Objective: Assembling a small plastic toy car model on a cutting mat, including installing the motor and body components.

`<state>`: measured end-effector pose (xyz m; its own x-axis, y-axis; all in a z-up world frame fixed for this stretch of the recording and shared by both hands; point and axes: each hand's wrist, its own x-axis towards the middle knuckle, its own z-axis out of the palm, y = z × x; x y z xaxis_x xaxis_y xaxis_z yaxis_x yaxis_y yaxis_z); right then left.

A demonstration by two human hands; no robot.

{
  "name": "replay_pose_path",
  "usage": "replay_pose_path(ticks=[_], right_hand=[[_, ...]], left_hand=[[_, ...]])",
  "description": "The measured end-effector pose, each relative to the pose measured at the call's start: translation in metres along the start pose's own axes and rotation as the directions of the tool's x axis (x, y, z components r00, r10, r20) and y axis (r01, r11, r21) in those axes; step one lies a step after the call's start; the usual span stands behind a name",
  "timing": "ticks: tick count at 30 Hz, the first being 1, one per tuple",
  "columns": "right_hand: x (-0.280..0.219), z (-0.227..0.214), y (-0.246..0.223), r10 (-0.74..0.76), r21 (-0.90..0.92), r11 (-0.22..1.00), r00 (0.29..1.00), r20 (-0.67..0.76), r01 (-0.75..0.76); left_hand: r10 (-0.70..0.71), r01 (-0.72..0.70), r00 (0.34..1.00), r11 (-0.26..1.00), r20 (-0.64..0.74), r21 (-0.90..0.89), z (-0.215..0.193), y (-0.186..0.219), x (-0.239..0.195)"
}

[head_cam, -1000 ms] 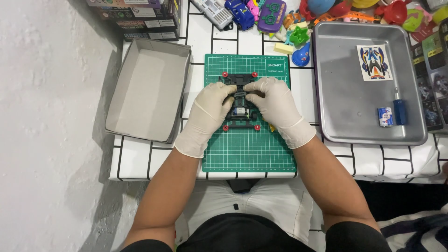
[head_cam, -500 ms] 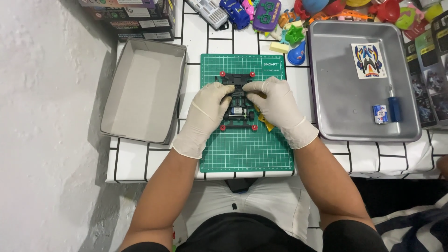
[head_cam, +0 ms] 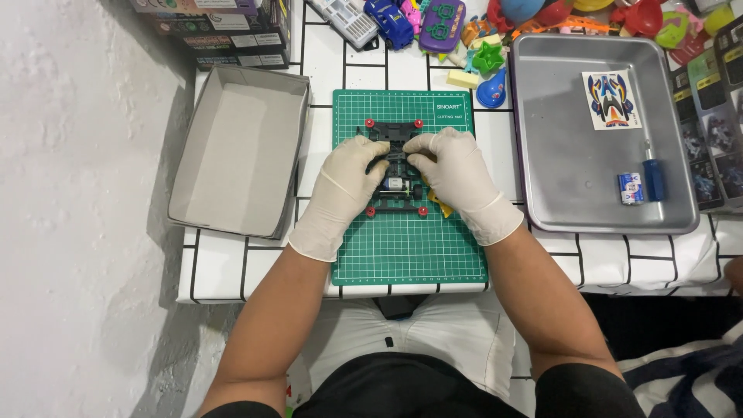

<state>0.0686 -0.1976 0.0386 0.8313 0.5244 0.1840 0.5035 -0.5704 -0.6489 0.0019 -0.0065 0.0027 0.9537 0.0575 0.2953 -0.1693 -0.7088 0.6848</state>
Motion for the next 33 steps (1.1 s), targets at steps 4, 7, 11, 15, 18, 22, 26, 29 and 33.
replay_pose_path(ticks=[4, 7, 11, 15, 18, 22, 26, 29, 33], right_hand=[[0.0, 0.002, 0.005, 0.006, -0.006, 1.0, 1.0, 0.01, -0.006], [0.0, 0.004, 0.008, 0.018, 0.01, 1.0, 1.0, 0.024, -0.018], [0.001, 0.006, 0.01, 0.002, 0.015, 1.0, 1.0, 0.028, -0.002], [-0.001, 0.002, 0.002, 0.014, 0.052, 0.999, 0.999, 0.038, -0.016], [-0.002, -0.006, -0.005, 0.038, 0.046, 0.998, 0.996, 0.084, -0.042], [-0.005, -0.012, -0.011, 0.062, 0.058, 0.996, 0.991, 0.116, -0.069], [-0.005, -0.007, -0.008, 0.055, 0.046, 0.997, 0.992, 0.111, -0.06], [-0.006, -0.007, -0.006, 0.051, 0.04, 0.998, 0.993, 0.11, -0.055], [-0.007, -0.01, -0.012, 0.034, 0.042, 0.998, 0.993, 0.11, -0.039]], left_hand=[[0.012, -0.012, 1.0, 1.0, -0.001, 0.018, 0.0, 0.001, -0.001], [-0.007, 0.007, 1.0, 1.0, -0.002, 0.003, 0.001, 0.003, -0.002], [-0.025, 0.025, 1.0, 1.0, 0.0, 0.013, 0.001, 0.003, -0.002], [-0.024, 0.024, 1.0, 1.0, 0.016, 0.017, 0.0, 0.002, -0.002], [-0.039, 0.039, 0.999, 0.999, 0.036, 0.011, 0.003, -0.003, -0.001], [-0.03, 0.032, 0.998, 0.999, 0.055, -0.031, 0.004, -0.007, -0.002], [-0.013, 0.013, 0.999, 1.0, 0.036, -0.015, 0.004, -0.003, -0.004], [0.002, -0.002, 1.0, 1.0, 0.027, -0.027, 0.004, -0.003, -0.006], [-0.034, 0.035, 0.999, 0.997, 0.012, -0.063, -0.001, 0.004, -0.009]])
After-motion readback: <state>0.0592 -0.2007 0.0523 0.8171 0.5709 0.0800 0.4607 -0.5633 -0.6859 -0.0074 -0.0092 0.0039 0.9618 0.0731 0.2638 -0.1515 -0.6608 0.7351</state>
